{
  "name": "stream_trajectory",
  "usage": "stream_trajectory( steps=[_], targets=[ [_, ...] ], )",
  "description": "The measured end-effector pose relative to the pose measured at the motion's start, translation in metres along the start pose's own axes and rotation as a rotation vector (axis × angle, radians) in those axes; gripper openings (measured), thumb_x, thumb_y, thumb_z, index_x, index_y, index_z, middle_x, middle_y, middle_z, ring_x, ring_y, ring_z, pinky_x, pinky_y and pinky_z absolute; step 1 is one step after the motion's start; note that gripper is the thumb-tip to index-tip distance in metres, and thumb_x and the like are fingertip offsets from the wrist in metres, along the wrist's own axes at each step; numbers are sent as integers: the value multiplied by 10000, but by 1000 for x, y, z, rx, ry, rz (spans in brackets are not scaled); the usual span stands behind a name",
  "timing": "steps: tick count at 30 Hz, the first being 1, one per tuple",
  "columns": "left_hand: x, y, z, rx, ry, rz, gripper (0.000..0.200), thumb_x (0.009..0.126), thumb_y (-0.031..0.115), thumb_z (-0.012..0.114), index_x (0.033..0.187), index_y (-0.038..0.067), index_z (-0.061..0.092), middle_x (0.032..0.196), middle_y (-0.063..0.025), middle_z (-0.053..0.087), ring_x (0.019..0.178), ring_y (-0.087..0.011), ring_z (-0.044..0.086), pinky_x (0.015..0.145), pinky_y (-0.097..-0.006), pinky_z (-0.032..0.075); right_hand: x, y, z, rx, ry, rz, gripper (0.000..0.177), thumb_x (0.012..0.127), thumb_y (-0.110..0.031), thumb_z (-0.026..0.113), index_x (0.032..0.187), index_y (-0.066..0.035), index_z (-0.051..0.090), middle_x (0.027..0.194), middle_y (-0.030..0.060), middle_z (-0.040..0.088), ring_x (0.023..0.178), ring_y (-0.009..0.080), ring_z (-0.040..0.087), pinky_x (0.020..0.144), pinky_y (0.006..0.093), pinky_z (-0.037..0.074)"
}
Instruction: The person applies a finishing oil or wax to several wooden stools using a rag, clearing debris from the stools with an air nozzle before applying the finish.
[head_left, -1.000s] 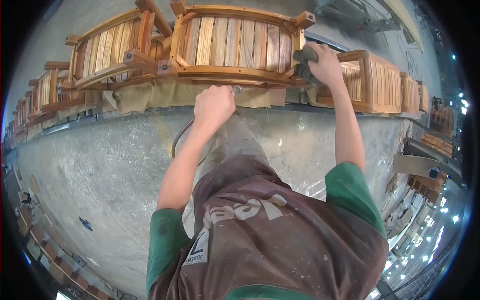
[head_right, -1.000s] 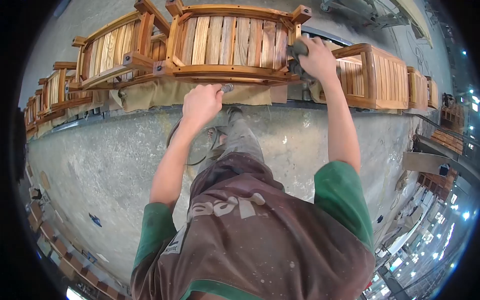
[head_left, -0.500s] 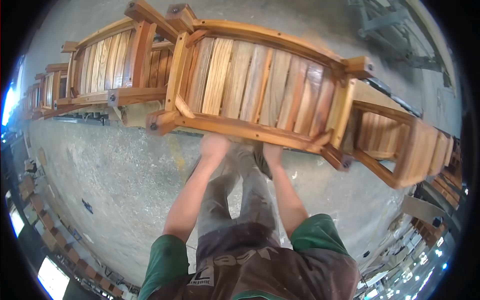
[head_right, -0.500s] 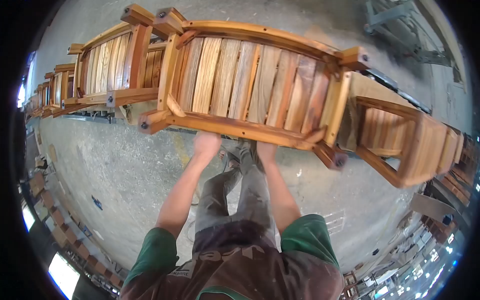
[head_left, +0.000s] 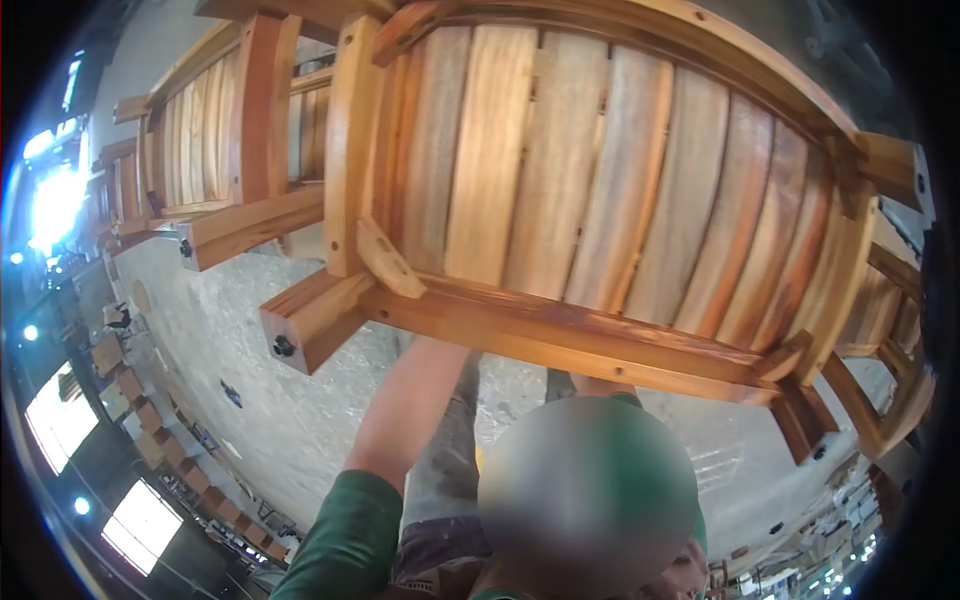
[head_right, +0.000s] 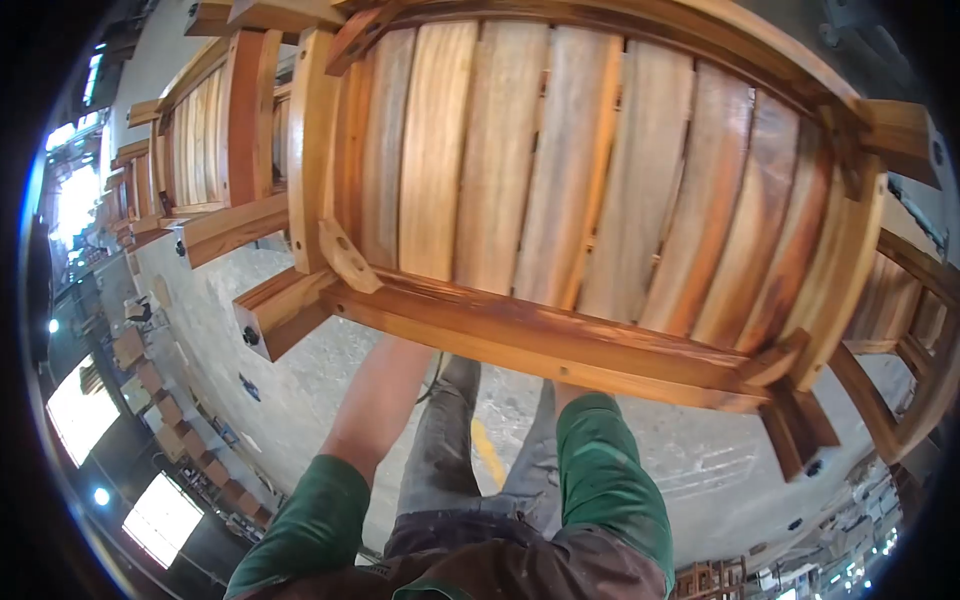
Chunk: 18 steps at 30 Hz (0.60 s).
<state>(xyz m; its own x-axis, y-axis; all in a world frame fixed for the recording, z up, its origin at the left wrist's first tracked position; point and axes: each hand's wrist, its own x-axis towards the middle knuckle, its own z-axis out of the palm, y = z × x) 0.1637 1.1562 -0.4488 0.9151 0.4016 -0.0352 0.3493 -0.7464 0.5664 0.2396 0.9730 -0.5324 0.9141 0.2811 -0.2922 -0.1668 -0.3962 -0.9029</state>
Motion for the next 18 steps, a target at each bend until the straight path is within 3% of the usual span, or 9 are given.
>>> stream_trajectory(
  steps=[10,18],
  targets=[
    [17,-76,-37,39,41,105,255,900,205,566,1087,72,676,925,-199,692,854,-413,656,812,-502,520,41,-26,81,106,11,-54,283,913,-223,625,1101,-15,670,1042,182,693,1024,365,634,916,417,481],
    [61,-45,35,-104,-30,233,249,898,201,565,1078,71,678,919,-195,692,853,-408,656,809,-500,520,93,-1,14,48,143,-14,285,913,-224,628,1105,-17,669,1052,182,690,1028,363,632,920,416,479]
  ],
)
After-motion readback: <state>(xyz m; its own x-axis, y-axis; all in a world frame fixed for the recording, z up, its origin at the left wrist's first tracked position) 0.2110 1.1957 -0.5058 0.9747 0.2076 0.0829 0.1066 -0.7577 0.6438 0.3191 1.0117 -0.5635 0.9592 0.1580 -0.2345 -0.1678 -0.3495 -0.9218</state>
